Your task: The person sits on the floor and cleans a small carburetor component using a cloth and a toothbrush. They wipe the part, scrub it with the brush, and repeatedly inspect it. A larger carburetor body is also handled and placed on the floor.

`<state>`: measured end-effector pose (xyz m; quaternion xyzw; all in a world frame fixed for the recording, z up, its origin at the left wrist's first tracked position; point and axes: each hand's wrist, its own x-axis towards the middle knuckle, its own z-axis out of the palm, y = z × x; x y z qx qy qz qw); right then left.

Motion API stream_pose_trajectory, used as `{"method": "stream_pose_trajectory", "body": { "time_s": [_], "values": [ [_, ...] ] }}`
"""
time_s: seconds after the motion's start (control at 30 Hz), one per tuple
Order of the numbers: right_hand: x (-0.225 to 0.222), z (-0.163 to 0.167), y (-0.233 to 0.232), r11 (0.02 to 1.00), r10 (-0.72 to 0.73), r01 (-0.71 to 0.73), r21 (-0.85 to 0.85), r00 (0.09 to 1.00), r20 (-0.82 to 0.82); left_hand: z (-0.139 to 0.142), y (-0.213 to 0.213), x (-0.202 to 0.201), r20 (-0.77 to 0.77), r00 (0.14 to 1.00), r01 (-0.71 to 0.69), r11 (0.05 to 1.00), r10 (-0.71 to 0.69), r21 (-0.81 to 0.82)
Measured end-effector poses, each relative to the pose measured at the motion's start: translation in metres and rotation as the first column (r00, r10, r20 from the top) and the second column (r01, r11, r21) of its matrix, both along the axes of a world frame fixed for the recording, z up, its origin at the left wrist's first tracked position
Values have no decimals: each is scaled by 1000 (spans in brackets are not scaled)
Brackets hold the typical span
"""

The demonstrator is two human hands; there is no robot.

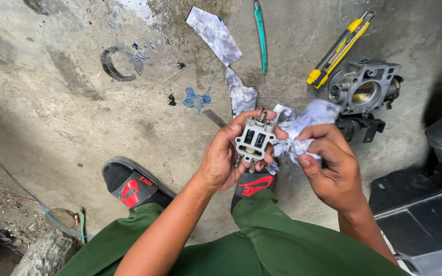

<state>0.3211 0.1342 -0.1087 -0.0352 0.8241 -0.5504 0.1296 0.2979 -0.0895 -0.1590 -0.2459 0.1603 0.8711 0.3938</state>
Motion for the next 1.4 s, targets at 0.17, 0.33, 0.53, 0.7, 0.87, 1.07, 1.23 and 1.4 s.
{"method": "stream_pose_trajectory", "body": {
  "time_s": [0.17,0.33,0.53,0.7,0.87,1.07,1.23,1.4],
  "values": [
    [13,-3,2,878,-257,366,-310,905,340,-2,2,6,54,999,-1,996,-4,94],
    [28,-17,11,865,-376,446,-231,880,288,-4,8,10,167,984,-111,946,62,305],
    [23,-14,16,760,-450,580,-293,796,405,-6,15,11,220,973,-150,928,77,340],
    [12,-7,4,861,-389,438,-259,895,218,-4,29,14,-25,992,-120,993,120,3],
    [7,-14,-21,922,-342,373,-107,912,227,-8,42,17,-268,960,-155,952,82,-262],
    [-8,-23,-33,940,-334,333,-75,942,2,-7,56,20,-324,941,-223,902,100,-370],
    [-25,-12,-30,984,-175,175,-24,984,7,-9,58,15,-403,913,-248,864,58,-438],
    [-32,-9,-26,994,-109,107,23,991,78,-18,57,11,-394,918,-246,856,54,-455]
  ]
}}
